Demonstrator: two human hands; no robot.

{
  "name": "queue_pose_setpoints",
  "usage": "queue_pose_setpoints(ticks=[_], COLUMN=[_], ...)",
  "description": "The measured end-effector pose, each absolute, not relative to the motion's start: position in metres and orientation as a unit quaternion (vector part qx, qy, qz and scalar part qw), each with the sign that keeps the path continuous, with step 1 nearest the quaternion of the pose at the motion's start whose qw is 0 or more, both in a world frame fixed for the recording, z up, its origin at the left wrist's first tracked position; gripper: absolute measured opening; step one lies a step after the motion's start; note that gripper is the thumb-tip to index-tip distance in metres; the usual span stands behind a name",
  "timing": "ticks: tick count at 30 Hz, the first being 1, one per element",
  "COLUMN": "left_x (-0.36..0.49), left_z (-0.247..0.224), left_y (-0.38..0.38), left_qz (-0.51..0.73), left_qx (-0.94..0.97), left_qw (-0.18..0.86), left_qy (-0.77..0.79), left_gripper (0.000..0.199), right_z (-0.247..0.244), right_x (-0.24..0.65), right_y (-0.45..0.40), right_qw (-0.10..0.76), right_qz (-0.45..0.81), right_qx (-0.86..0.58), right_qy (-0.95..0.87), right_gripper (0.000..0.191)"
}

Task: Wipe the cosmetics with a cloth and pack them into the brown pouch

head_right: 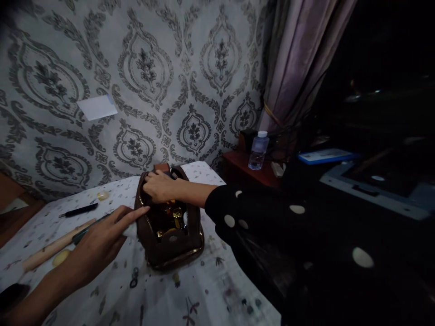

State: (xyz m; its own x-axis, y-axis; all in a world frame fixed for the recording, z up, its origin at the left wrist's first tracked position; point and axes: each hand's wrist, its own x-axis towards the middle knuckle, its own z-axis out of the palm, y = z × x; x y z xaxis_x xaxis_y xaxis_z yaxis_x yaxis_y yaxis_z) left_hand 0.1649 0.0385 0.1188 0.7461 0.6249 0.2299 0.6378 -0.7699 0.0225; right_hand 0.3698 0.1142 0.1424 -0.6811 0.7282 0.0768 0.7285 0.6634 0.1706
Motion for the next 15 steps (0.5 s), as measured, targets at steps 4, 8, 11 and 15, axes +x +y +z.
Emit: queue_pose_setpoints(ticks=[4,8,11,15], left_x=[0.167,0.17,0.17,0.17], left_z=[0.12,0.12,0.118,0.116], left_y=[0.036,0.035,0.036,0.037], left_qz=[-0.109,-0.099,-0.1,-0.098], left_qx=[-0.929,-0.925,-0.924,-0.921], left_qw=[0.018,0.017,0.021,0.019], left_qy=[-0.354,-0.365,-0.368,-0.376], left_gripper=[0.079,0.078,0.078,0.078], right_z=[0.138,0.13,0.125,0.121], right_x=[0.359,0.349,0.344,0.343], right_y=[0.119,0.126,0.131,0.132], right_qw=[0.005,0.007,0.011,0.017], right_qz=[-0.106,-0.092,-0.088,-0.082], right_qx=[-0.433,-0.489,-0.511,-0.517], right_qy=[-0.895,-0.867,-0.855,-0.852], right_gripper=[0.022,0.018,0.018,0.019])
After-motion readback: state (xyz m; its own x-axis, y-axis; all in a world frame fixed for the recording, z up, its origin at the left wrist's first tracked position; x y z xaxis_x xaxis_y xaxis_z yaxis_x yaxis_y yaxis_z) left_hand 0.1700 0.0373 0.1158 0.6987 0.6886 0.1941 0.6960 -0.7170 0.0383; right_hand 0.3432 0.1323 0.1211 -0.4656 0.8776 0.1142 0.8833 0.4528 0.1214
